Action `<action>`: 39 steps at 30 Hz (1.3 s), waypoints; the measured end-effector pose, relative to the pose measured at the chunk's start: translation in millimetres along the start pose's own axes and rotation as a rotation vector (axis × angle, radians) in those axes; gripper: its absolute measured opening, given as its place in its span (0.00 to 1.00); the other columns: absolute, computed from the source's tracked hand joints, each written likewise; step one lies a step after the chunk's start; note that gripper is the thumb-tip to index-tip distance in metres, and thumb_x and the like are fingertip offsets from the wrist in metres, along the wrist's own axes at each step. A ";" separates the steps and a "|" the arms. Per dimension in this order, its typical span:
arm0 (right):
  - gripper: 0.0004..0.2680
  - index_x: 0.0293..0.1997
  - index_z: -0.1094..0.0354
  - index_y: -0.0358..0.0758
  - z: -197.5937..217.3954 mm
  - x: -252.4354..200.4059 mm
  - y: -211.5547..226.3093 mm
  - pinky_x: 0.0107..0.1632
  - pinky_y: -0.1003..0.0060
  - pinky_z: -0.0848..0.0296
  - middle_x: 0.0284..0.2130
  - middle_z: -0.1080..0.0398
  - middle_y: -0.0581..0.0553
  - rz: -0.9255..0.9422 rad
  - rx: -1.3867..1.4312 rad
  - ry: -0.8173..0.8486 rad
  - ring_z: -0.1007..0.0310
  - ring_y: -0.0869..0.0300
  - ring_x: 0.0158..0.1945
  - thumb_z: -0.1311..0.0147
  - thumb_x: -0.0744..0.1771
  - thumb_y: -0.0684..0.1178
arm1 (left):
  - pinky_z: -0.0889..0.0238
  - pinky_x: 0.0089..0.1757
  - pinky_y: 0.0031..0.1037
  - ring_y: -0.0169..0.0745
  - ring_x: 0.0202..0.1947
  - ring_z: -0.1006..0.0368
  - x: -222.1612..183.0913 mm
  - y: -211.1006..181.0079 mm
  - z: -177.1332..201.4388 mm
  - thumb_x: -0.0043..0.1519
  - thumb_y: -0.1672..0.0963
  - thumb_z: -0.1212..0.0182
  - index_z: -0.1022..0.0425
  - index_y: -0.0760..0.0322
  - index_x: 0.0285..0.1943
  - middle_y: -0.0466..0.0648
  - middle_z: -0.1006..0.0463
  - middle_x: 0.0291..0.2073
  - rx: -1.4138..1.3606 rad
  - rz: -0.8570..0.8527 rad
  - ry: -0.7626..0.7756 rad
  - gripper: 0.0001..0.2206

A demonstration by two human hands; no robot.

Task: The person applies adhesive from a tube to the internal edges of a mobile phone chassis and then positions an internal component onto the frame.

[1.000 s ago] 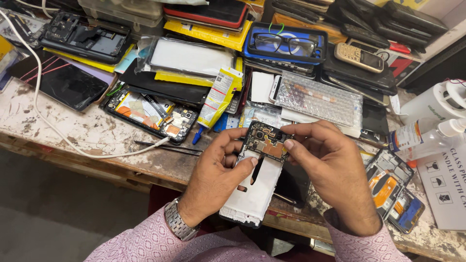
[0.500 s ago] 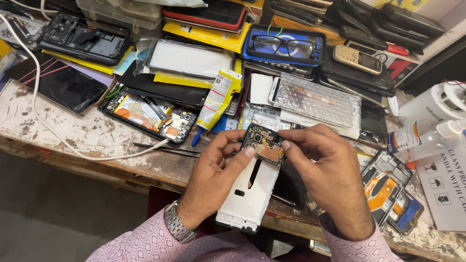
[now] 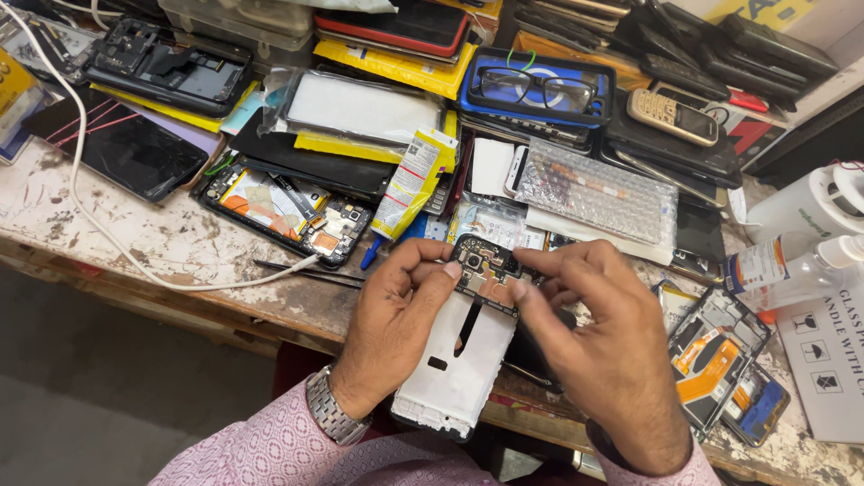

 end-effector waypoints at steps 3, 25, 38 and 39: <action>0.18 0.53 0.25 0.39 -1.9 -1.2 -0.5 0.38 0.66 0.23 0.39 0.30 0.43 0.023 -0.052 0.100 0.25 0.59 0.38 0.32 0.60 0.47 | 0.37 0.31 0.16 0.20 0.30 0.32 0.8 -0.7 1.4 0.69 0.58 0.43 0.27 0.71 0.51 0.41 0.24 0.28 0.032 -0.035 -0.008 0.09; 0.20 0.59 0.29 0.40 -2.3 -13.4 7.5 0.51 0.56 0.31 0.51 0.32 0.39 0.272 -0.292 0.081 0.35 0.47 0.51 0.35 0.61 0.49 | 0.30 0.34 0.17 0.22 0.34 0.26 -3.6 -3.7 -1.5 0.70 0.58 0.46 0.29 0.70 0.58 0.45 0.20 0.36 -0.145 -0.004 0.128 0.11; 0.20 0.60 0.31 0.36 -1.4 -10.0 13.5 0.57 0.54 0.31 0.55 0.32 0.39 0.341 -0.264 0.079 0.31 0.45 0.56 0.37 0.63 0.46 | 0.31 0.33 0.17 0.23 0.32 0.28 -1.6 -2.7 1.3 0.69 0.58 0.46 0.30 0.71 0.57 0.45 0.21 0.35 -0.118 0.012 0.095 0.11; 0.19 0.61 0.31 0.36 -2.5 -9.6 13.2 0.57 0.54 0.31 0.55 0.31 0.40 0.340 -0.267 0.084 0.31 0.46 0.56 0.37 0.63 0.46 | 0.31 0.33 0.17 0.22 0.33 0.28 -1.1 -3.1 2.1 0.69 0.58 0.46 0.29 0.71 0.57 0.46 0.21 0.35 -0.097 0.011 0.095 0.11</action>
Point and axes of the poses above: each hand's wrist, its own x-axis towards the middle knuckle, its own z-axis out of the back of the hand, y = z × x, the point moved 5 cm from there along x, towards the middle knuckle
